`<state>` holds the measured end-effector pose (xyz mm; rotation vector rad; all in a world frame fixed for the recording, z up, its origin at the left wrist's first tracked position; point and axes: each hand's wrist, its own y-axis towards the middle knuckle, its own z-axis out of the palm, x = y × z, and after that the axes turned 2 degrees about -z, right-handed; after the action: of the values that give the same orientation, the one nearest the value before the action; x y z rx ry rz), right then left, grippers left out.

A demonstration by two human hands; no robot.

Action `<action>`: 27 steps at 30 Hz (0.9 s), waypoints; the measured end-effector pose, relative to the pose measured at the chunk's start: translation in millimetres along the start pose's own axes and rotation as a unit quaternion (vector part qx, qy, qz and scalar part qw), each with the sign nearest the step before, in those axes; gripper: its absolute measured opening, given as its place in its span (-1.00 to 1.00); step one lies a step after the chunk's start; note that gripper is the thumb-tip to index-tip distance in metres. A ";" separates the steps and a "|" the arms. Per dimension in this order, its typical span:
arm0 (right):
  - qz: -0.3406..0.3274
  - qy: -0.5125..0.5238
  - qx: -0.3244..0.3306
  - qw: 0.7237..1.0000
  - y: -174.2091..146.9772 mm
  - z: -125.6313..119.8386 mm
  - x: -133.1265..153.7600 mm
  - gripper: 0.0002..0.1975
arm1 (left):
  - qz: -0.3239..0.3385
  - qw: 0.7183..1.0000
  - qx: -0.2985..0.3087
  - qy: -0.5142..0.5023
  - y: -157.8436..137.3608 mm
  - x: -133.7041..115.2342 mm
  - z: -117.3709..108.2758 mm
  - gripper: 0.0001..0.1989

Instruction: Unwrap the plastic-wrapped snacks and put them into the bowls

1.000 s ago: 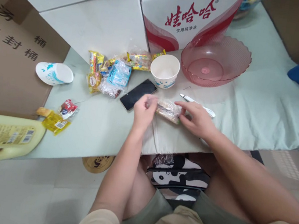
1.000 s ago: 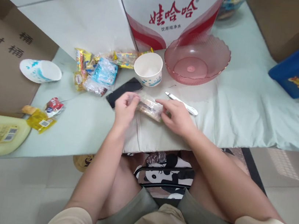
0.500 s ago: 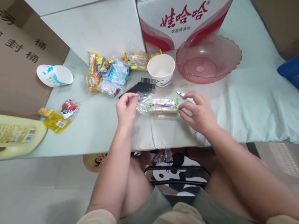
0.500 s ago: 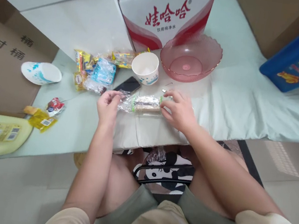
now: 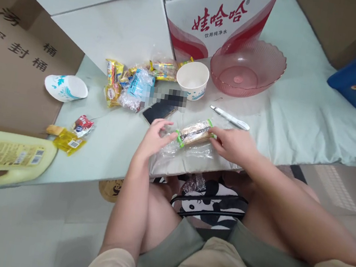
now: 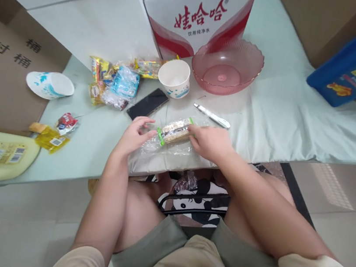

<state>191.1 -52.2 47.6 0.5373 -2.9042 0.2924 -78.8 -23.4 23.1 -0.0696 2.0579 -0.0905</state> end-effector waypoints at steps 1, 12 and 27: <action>-0.011 -0.004 -0.035 0.999 3.1 1.0 0.9 -0.62 | 0.011 0.999 0.041 0.024 -1.2 -0.5 1.4 -0.61; -0.144 0.112 -0.122 0.976 17.5 24.6 7.1 -0.41 | -0.133 0.943 0.048 -0.302 -9.1 -30.1 38.7 -0.91; 0.023 0.331 -0.383 0.862 16.2 -55.5 -40.4 -0.68 | -0.114 0.963 -0.113 -0.217 13.9 -22.2 23.1 -0.87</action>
<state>229.7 -11.5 90.3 0.1667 -2.0975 -0.5581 -48.1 -8.4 30.6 -0.4321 1.6075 0.0178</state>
